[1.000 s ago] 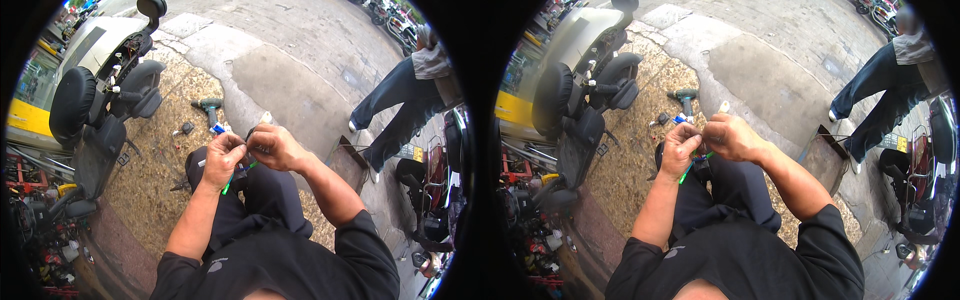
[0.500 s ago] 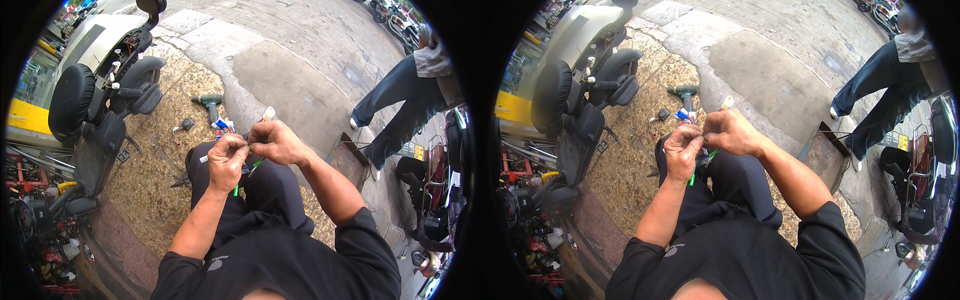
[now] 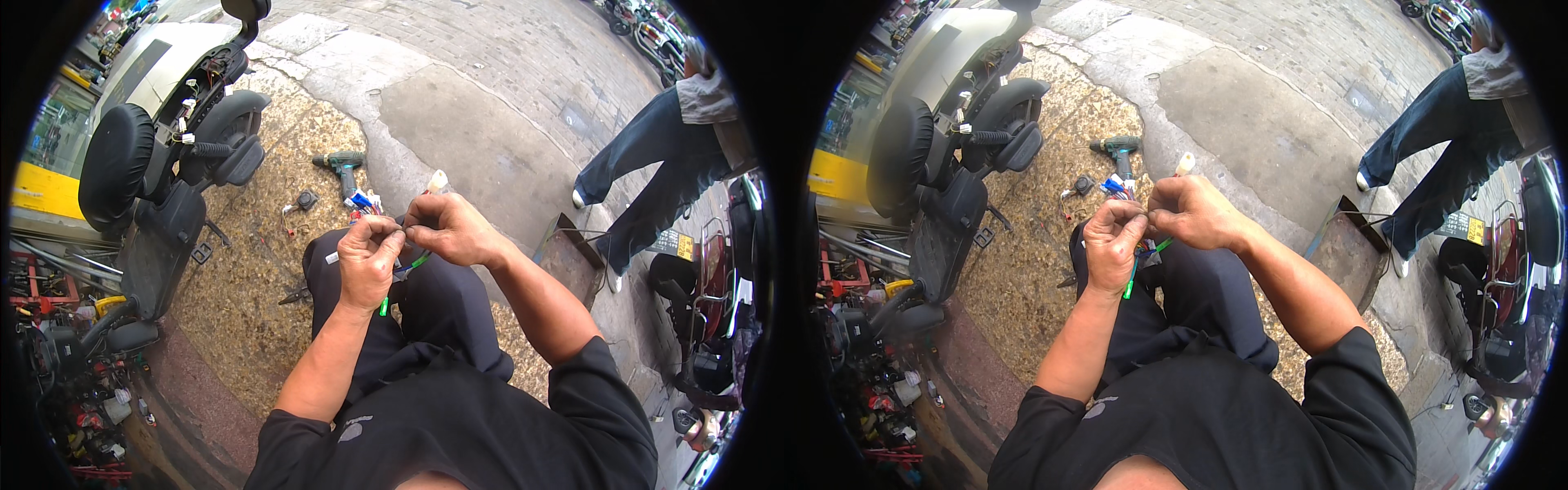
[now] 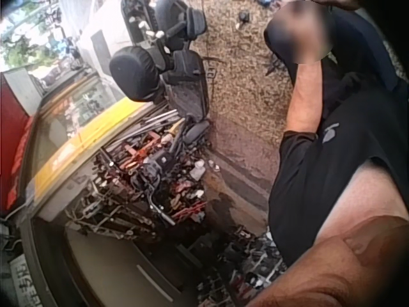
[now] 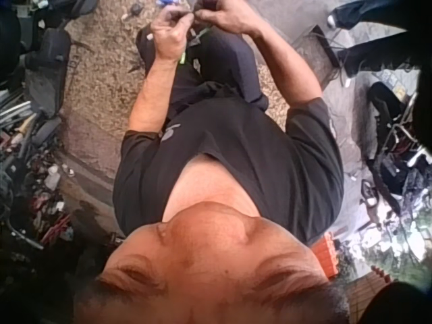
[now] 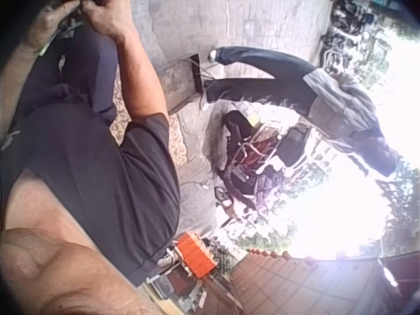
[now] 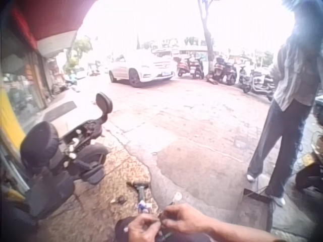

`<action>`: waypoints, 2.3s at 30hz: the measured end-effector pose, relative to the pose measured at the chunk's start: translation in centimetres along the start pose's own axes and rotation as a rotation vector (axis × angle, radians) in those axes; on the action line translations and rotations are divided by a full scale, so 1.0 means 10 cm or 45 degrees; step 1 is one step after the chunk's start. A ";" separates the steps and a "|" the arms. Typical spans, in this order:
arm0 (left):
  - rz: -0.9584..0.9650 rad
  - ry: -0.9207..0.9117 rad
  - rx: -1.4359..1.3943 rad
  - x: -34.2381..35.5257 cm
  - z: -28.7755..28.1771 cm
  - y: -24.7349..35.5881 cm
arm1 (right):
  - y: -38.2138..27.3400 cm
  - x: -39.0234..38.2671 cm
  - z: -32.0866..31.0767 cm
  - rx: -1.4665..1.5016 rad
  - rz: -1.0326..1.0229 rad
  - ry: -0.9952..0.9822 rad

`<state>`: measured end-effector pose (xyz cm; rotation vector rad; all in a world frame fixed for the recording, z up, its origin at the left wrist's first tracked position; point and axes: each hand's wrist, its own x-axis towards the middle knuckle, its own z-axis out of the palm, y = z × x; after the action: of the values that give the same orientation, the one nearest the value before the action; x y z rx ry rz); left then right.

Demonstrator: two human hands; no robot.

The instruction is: The person sits on the ground and repairs a multi-wire electrical harness. They strip wire ends, twist conductors, and use pliers to crimp connectors onto the wires. The work is performed over the lap with tools and parts visible nearby.

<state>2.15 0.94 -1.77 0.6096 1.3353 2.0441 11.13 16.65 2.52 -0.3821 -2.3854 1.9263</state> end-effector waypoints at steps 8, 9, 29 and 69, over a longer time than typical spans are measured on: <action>-0.102 0.024 -0.136 0.02 -0.03 0.01 | -0.01 -0.01 0.04 -0.104 -0.181 0.068; -0.104 0.021 -0.142 0.02 -0.03 0.02 | -0.01 -0.01 0.05 -0.122 -0.180 0.078; 0.349 -0.209 0.437 -0.08 -0.04 0.08 | 0.09 0.00 -0.01 0.437 0.235 -0.117; -0.431 -0.462 0.251 0.17 -0.17 0.22 | 0.10 -0.09 -0.05 -0.006 0.022 -0.077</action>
<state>-0.75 0.40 -0.35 0.7428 1.3231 1.4642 12.30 17.14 1.81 -0.3508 -2.4323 1.9675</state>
